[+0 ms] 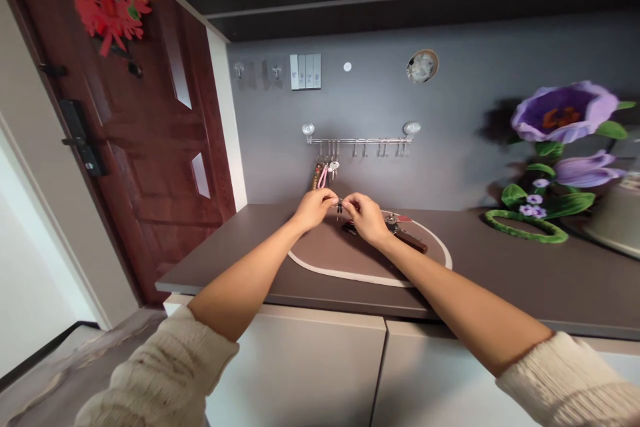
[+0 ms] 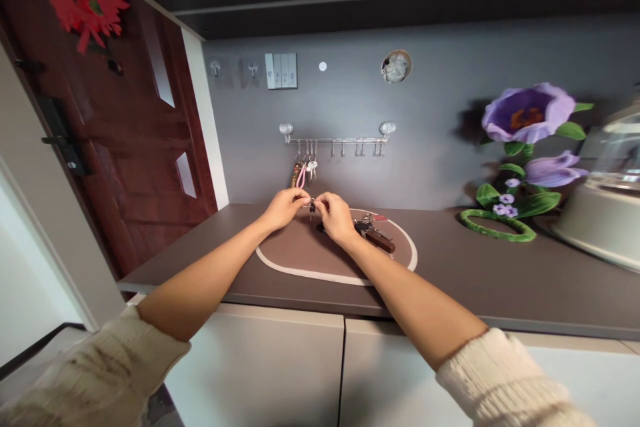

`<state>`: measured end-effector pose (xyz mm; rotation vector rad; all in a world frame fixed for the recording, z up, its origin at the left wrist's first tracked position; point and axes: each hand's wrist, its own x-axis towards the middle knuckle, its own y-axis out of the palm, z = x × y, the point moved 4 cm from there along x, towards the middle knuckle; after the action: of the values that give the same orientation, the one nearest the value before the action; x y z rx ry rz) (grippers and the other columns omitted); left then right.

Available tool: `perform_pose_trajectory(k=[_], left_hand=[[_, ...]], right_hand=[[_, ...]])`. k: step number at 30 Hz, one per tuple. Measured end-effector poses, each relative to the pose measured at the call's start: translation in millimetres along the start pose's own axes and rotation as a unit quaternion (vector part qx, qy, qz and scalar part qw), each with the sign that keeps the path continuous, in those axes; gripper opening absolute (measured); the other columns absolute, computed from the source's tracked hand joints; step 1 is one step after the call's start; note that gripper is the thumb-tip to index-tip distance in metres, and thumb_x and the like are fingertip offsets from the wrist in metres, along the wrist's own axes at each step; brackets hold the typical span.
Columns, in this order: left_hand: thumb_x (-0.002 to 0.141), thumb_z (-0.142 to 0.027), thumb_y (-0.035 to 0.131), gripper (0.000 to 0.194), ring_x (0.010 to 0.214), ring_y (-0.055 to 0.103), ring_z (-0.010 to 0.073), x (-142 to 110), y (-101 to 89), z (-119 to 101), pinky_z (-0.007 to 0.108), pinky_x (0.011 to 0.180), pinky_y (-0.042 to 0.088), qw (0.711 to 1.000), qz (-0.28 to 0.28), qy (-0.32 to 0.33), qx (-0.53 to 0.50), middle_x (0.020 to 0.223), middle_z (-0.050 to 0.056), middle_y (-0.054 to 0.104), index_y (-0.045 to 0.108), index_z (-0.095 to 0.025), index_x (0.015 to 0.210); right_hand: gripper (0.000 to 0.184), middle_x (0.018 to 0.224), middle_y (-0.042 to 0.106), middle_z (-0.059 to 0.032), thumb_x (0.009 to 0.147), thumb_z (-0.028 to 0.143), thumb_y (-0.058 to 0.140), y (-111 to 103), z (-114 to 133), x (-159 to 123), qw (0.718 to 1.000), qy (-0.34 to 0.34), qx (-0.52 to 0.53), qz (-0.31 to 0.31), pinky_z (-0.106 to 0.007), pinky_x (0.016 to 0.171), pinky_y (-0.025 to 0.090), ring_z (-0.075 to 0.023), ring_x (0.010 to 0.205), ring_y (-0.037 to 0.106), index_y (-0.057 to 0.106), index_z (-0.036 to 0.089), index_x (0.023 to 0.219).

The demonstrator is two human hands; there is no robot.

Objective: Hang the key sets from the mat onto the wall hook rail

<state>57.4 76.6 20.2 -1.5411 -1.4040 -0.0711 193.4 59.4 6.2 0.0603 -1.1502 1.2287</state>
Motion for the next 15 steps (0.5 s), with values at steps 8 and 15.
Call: perform_pose_trajectory(k=[8, 15], left_hand=[[0.079, -0.023, 0.046, 0.017, 0.079, 0.056, 0.0119, -0.7, 2.2, 2.0, 0.022, 0.075, 0.042, 0.999, -0.042, -0.003, -0.004, 0.086, 0.002, 0.064, 0.061, -0.017, 0.084], [0.082, -0.022, 0.041, 0.020, 0.084, 0.055, 0.0142, -0.5, 6.1, 9.7, 0.025, 0.077, 0.040, 0.995, -0.048, -0.014, 0.090, 0.087, 0.004, 0.063, 0.061, -0.018, 0.081]], right_hand=[[0.015, 0.076, 0.059, -0.0041, 0.079, 0.029, 0.042, -5.5, -8.1, 1.8, 1.000, 0.000, 0.004, -0.021, -0.026, 0.072, 0.038, -0.0157, 0.075, 0.052, 0.052, 0.019, 0.073], [0.016, 0.080, 0.061, -0.0048, 0.077, 0.029, 0.043, -17.1, -12.6, 17.4, 0.996, 0.038, 0.037, -0.070, -0.028, 0.074, 0.039, -0.0158, 0.076, 0.053, 0.053, 0.018, 0.073]])
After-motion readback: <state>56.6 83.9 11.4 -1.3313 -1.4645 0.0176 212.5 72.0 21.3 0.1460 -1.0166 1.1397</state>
